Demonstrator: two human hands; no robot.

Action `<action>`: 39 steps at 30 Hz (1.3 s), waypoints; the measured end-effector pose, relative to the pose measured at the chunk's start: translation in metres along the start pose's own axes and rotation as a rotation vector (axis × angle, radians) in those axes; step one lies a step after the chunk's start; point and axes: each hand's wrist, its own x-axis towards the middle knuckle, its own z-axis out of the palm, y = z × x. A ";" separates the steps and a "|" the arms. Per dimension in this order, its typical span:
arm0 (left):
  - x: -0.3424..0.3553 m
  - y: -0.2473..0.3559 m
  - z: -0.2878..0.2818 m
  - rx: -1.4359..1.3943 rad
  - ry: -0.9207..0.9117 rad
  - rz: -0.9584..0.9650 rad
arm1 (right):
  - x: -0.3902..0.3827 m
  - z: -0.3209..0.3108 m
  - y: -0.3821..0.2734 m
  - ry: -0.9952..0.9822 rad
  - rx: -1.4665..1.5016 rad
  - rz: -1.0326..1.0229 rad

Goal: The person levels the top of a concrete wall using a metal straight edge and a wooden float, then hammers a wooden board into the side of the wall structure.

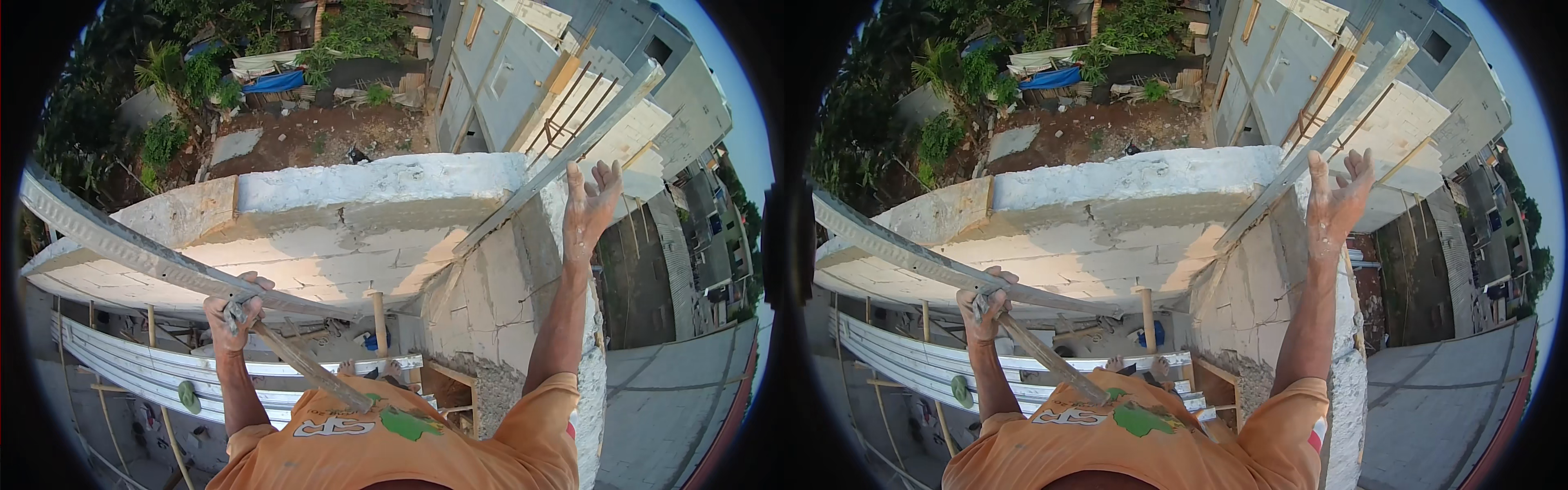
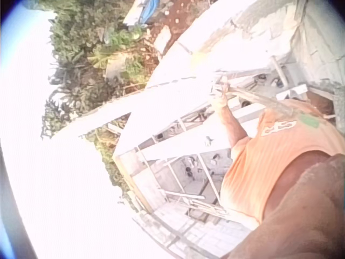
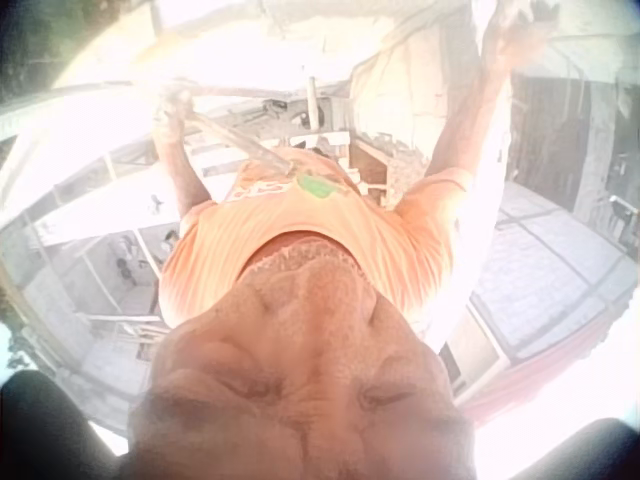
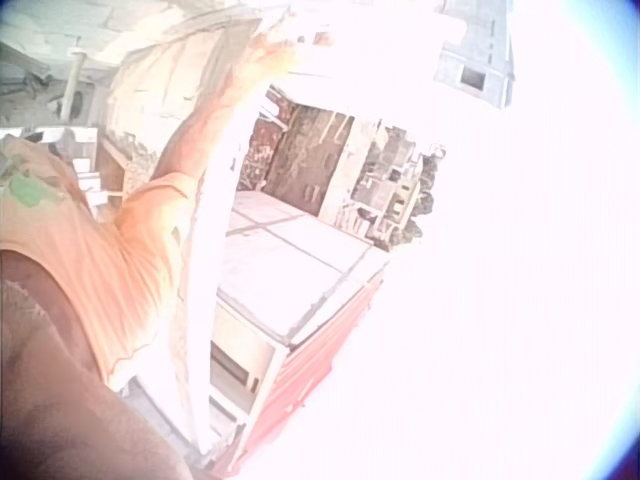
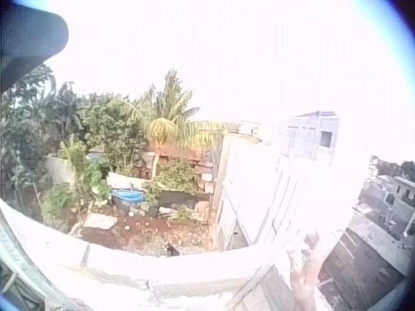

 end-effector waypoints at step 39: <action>-0.081 -0.040 -0.096 0.118 0.397 -0.186 | 0.031 0.021 0.013 -0.234 -0.191 0.079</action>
